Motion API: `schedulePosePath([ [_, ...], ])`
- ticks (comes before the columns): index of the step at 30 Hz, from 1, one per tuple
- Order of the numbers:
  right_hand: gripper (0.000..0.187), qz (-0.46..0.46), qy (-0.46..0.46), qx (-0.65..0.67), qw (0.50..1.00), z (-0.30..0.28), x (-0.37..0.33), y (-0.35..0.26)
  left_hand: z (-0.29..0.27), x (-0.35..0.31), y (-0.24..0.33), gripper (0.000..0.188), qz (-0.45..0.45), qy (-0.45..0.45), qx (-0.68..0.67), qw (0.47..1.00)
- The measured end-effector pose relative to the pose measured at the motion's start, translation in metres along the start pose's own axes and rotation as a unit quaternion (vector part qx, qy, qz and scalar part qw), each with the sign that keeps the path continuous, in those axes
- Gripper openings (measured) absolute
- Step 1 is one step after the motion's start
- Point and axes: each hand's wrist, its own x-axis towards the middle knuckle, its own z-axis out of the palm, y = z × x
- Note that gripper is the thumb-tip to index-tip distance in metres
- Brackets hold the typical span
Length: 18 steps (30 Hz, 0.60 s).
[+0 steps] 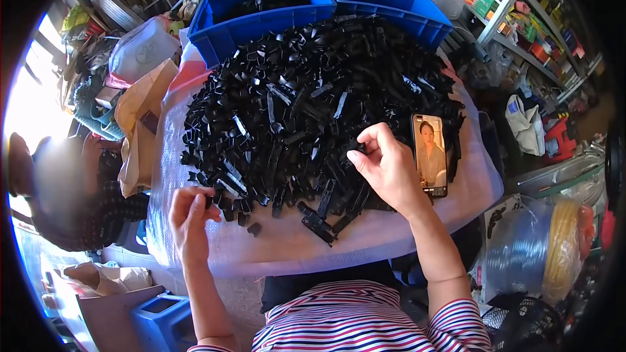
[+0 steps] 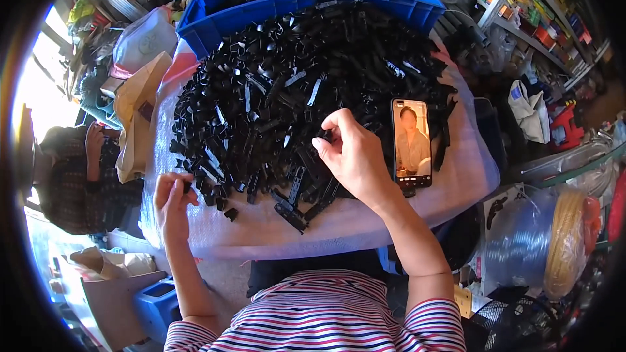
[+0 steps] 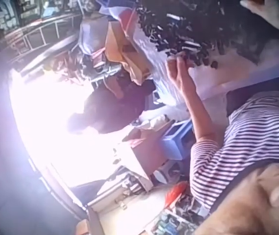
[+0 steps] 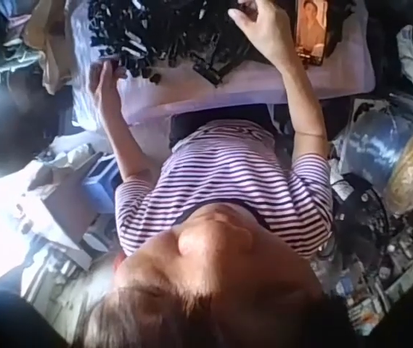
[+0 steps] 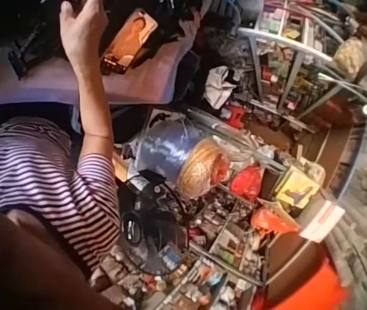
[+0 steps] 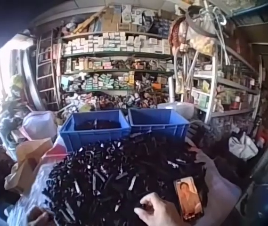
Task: Sorting and inspecting small black plastic components on a workbench in a manufacturing environment.
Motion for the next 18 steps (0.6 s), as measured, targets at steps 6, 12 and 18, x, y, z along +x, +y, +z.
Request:
schedulePosePath([
  [6,0.034,-0.055,0.084,0.027,0.995,0.012,0.004,0.011,0.039,0.007,0.003,0.017,-0.042,-0.071,-0.134,0.988],
  [12,0.024,-0.066,0.095,0.074,0.991,0.015,0.0,0.009,0.072,0.014,-0.004,0.016,-0.104,-0.124,-0.191,0.968],
  [18,0.019,0.047,-0.021,0.312,0.949,0.024,-0.023,-0.028,0.087,0.007,-0.002,0.015,-0.167,-0.149,-0.206,0.952],
])
